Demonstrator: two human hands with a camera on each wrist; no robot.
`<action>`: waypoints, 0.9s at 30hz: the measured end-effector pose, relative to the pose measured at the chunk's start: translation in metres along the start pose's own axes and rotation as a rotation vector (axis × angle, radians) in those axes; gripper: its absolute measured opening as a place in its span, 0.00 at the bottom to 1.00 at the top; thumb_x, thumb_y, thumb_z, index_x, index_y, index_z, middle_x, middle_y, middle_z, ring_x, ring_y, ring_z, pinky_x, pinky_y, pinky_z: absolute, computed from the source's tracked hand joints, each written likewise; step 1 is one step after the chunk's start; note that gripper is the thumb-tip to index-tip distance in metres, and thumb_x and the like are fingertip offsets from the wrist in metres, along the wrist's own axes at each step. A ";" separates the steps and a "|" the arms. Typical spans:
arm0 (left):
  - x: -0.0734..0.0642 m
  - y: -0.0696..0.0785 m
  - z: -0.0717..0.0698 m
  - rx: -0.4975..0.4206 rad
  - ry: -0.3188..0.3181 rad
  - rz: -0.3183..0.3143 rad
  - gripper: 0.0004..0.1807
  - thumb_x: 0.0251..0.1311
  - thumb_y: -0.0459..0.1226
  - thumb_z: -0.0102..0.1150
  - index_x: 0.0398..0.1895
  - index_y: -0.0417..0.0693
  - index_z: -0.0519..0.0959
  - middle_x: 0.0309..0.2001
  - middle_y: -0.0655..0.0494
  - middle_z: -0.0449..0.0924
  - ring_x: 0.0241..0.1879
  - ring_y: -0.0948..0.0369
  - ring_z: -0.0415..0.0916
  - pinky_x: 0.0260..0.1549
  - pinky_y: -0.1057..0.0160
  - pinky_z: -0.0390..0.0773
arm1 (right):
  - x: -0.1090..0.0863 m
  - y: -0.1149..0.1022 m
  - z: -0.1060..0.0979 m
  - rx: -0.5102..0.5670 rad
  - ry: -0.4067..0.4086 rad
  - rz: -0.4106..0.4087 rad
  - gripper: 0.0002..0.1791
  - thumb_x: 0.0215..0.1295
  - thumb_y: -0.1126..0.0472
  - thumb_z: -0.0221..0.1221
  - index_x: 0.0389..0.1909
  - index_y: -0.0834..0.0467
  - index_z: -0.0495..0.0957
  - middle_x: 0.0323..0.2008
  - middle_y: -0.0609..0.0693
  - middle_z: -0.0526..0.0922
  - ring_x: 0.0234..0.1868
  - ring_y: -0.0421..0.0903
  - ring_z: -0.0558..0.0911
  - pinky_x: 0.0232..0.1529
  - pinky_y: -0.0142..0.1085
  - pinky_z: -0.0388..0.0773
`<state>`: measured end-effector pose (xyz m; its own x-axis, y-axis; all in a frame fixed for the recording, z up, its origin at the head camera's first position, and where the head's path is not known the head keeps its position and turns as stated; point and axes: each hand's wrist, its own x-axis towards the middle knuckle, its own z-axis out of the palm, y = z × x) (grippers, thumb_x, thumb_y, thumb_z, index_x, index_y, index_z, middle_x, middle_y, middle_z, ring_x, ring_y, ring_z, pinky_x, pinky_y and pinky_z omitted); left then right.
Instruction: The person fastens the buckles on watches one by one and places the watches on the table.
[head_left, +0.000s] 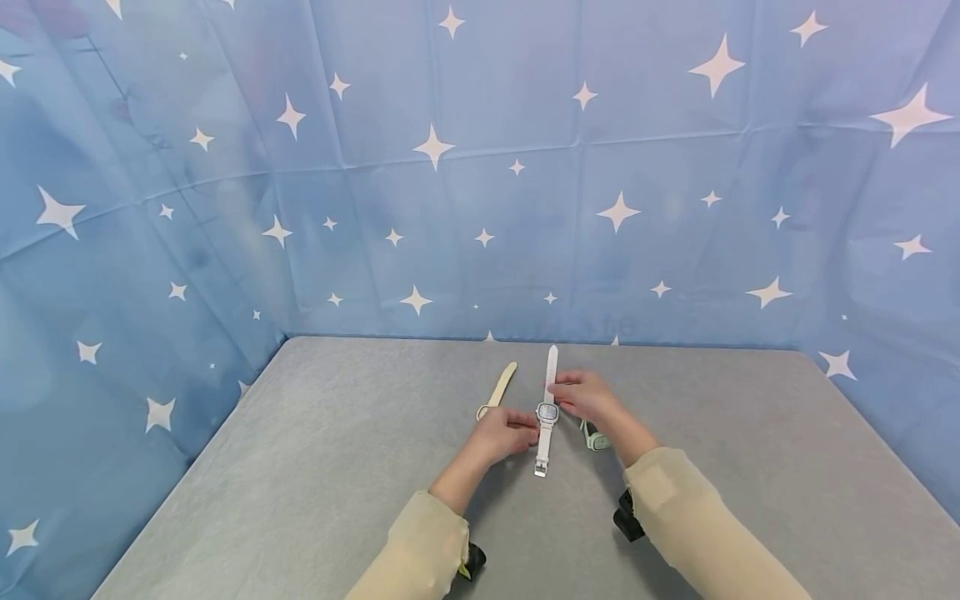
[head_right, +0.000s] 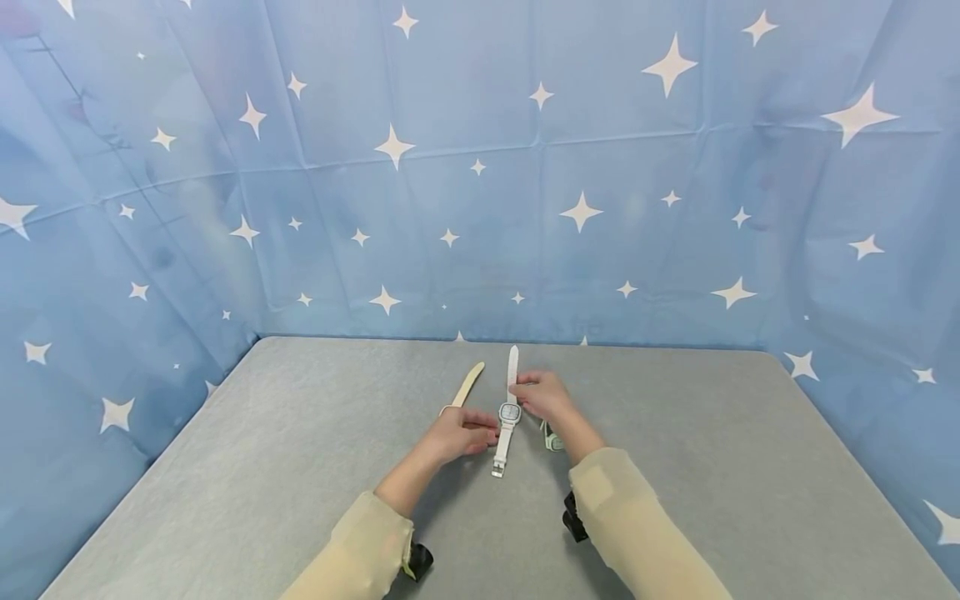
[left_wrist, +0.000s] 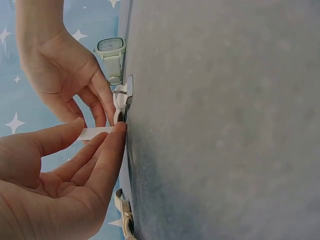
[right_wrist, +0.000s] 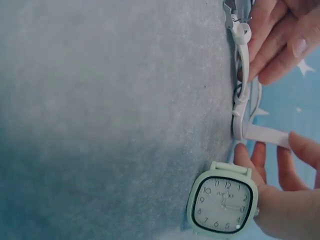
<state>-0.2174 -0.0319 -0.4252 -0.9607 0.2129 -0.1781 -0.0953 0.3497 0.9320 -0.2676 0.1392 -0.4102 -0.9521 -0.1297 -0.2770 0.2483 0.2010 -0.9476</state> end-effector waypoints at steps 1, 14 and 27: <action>0.000 0.000 0.000 -0.001 -0.001 0.001 0.12 0.61 0.29 0.63 0.45 0.30 0.83 0.41 0.41 0.87 0.35 0.61 0.84 0.40 0.62 0.85 | 0.000 0.000 0.000 -0.003 0.001 -0.004 0.14 0.70 0.68 0.55 0.50 0.75 0.71 0.40 0.51 0.83 0.40 0.39 0.79 0.50 0.35 0.80; -0.002 -0.003 0.000 -0.033 -0.010 -0.009 0.11 0.62 0.29 0.62 0.45 0.30 0.83 0.40 0.42 0.87 0.37 0.59 0.85 0.40 0.62 0.86 | -0.010 -0.006 -0.008 0.089 0.007 0.002 0.11 0.72 0.66 0.54 0.48 0.71 0.71 0.31 0.46 0.83 0.31 0.37 0.82 0.44 0.34 0.84; -0.002 -0.007 -0.002 -0.056 -0.042 -0.014 0.11 0.61 0.27 0.63 0.45 0.30 0.84 0.41 0.40 0.88 0.36 0.62 0.84 0.41 0.61 0.86 | -0.026 -0.010 -0.020 0.153 -0.036 0.003 0.06 0.74 0.65 0.52 0.42 0.66 0.70 0.30 0.47 0.81 0.31 0.39 0.83 0.41 0.34 0.86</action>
<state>-0.2157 -0.0364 -0.4309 -0.9474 0.2471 -0.2032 -0.1242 0.3014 0.9454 -0.2486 0.1603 -0.3899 -0.9452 -0.1642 -0.2823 0.2776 0.0515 -0.9593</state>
